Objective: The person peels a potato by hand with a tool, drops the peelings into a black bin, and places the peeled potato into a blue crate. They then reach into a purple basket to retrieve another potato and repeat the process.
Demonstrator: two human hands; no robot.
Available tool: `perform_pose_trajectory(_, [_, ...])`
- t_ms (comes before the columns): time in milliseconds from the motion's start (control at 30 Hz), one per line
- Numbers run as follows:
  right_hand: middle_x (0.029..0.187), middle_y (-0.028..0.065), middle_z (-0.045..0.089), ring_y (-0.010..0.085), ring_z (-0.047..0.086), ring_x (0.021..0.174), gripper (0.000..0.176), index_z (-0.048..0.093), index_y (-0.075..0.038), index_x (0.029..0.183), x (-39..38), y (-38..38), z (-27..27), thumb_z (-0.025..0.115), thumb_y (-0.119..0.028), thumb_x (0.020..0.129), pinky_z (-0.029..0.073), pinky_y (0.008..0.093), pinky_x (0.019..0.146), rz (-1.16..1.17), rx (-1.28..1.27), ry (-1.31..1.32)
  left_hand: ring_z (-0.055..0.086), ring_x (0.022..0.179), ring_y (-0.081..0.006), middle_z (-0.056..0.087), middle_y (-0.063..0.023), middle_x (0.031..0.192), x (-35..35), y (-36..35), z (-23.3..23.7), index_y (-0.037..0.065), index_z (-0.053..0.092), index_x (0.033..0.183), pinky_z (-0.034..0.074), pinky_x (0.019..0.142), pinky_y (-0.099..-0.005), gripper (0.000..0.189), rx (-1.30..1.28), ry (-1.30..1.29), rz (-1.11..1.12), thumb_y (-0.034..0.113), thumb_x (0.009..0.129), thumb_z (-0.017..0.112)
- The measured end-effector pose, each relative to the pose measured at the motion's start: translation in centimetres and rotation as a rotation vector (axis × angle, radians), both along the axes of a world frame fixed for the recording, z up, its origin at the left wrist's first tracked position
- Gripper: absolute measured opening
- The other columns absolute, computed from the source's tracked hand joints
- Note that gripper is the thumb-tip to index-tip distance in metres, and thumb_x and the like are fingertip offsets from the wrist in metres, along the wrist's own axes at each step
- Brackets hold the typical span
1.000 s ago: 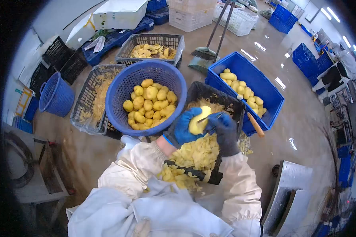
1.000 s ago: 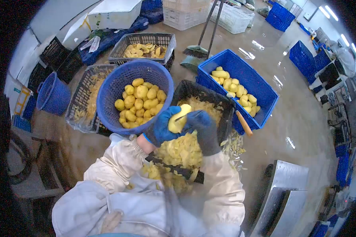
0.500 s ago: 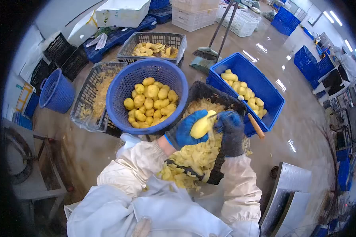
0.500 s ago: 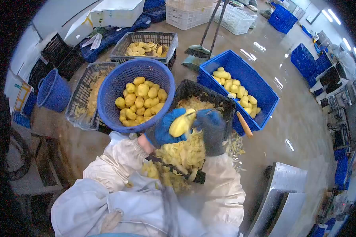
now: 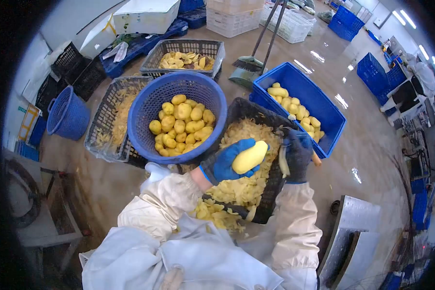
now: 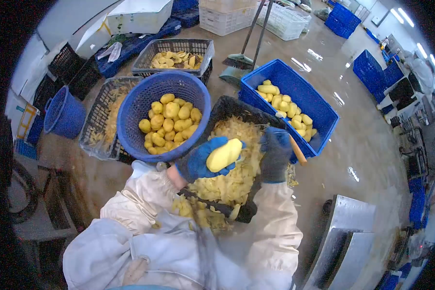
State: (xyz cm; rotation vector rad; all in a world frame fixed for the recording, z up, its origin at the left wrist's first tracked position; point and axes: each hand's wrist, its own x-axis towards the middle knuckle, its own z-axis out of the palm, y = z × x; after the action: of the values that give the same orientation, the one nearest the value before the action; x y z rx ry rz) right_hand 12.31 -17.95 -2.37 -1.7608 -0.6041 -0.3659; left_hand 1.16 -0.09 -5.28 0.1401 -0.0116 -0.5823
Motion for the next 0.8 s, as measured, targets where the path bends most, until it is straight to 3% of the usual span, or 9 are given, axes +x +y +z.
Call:
perform_pose_trajectory(133, [0.066,-0.0010,0.054,0.0070,0.048,0.054,0.013,0.059,-0.005,0.082,0.3,-0.3,0.4,0.061,-0.018,0.086,0.040,0.0229,0.050,0.055,0.234,0.154,0.061,0.093,-0.0296,0.060,-0.0144,0.107,0.0,-0.6,1.5,0.006,0.050,0.123,0.054,0.068,-0.0366,0.051,0.105,0.003,0.182,0.044,0.089,0.053])
perform_pose_trajectory(200, [0.066,0.0004,0.055,0.0083,0.050,0.055,0.013,0.059,-0.005,0.081,-1.4,-0.2,2.2,0.062,-0.016,0.085,0.041,0.0225,0.050,0.270,0.509,0.696,0.060,0.098,-0.0269,0.058,-0.0135,0.113,-0.8,-0.3,3.3,0.005,0.046,0.127,0.053,0.073,-0.0353,0.051,0.401,-0.015,0.370,0.040,0.090,0.053])
perform_pose_trajectory(333, [0.067,0.0012,0.056,0.0092,0.052,0.055,0.010,0.059,-0.005,0.082,-3.4,0.4,4.2,0.063,-0.014,0.084,0.040,0.0204,0.047,0.393,0.292,0.708,0.056,0.103,-0.0180,0.055,-0.0088,0.119,-0.7,-0.3,4.8,0.004,0.040,0.133,0.051,0.079,-0.0295,0.068,0.820,-0.380,0.421,0.033,0.078,0.070])
perform_pose_trajectory(467, [0.066,0.0020,0.057,0.0094,0.054,0.057,0.011,0.059,-0.004,0.081,-0.4,-1.4,2.4,0.063,-0.014,0.083,0.041,0.0183,0.050,0.214,0.590,0.725,0.056,0.102,-0.0163,0.054,-0.0081,0.118,-0.7,-0.5,5.0,0.002,0.039,0.134,0.050,0.078,-0.0284,0.074,0.954,-0.405,0.503,0.032,0.075,0.073])
perform_pose_trajectory(533, [0.066,0.0006,0.054,0.0085,0.053,0.056,0.013,0.058,-0.005,0.083,-1.2,-0.8,2.8,0.060,-0.017,0.085,0.040,0.0189,0.049,0.215,0.497,0.705,0.056,0.101,-0.0176,0.054,-0.0091,0.118,-0.4,-0.4,5.0,0.002,0.039,0.134,0.051,0.077,-0.0289,0.073,0.873,-0.363,0.479,0.033,0.076,0.072])
perform_pose_trajectory(600, [0.066,-0.0010,0.052,0.0071,0.051,0.055,0.015,0.058,-0.006,0.085,-3.5,0.0,4.4,0.056,-0.021,0.087,0.041,0.0195,0.049,0.347,0.130,0.644,0.057,0.099,-0.0189,0.054,-0.0101,0.117,-0.4,-0.4,4.5,0.003,0.038,0.134,0.051,0.076,-0.0294,0.073,0.795,-0.306,0.452,0.033,0.076,0.071])
perform_pose_trajectory(633, [0.067,-0.0008,0.053,0.0073,0.051,0.056,0.014,0.058,-0.006,0.087,-2.7,-0.3,3.4,0.057,-0.020,0.087,0.041,0.0196,0.049,0.285,0.354,0.701,0.058,0.097,-0.0208,0.055,-0.0112,0.117,-0.4,-0.4,4.3,0.003,0.039,0.133,0.052,0.075,-0.0305,0.071,0.719,-0.302,0.413,0.035,0.078,0.069])
perform_pose_trajectory(733, [0.069,0.0011,0.054,0.0096,0.054,0.058,0.015,0.058,-0.004,0.089,0.7,-2.7,0.4,0.057,-0.019,0.087,0.043,0.0218,0.050,0.296,0.456,0.669,0.059,0.095,-0.0244,0.055,-0.0134,0.116,-0.5,-0.5,3.8,0.004,0.040,0.131,0.052,0.072,-0.0323,0.065,0.598,-0.281,0.379,0.037,0.081,0.065])
perform_pose_trajectory(800, [0.069,0.0007,0.054,0.0092,0.054,0.058,0.015,0.058,-0.005,0.089,-2.2,-0.7,3.4,0.057,-0.020,0.088,0.042,0.0221,0.050,0.407,0.585,0.743,0.060,0.094,-0.0261,0.055,-0.0146,0.115,-0.1,-0.5,3.7,0.004,0.041,0.130,0.052,0.071,-0.0330,0.062,0.549,-0.264,0.390,0.038,0.084,0.062])
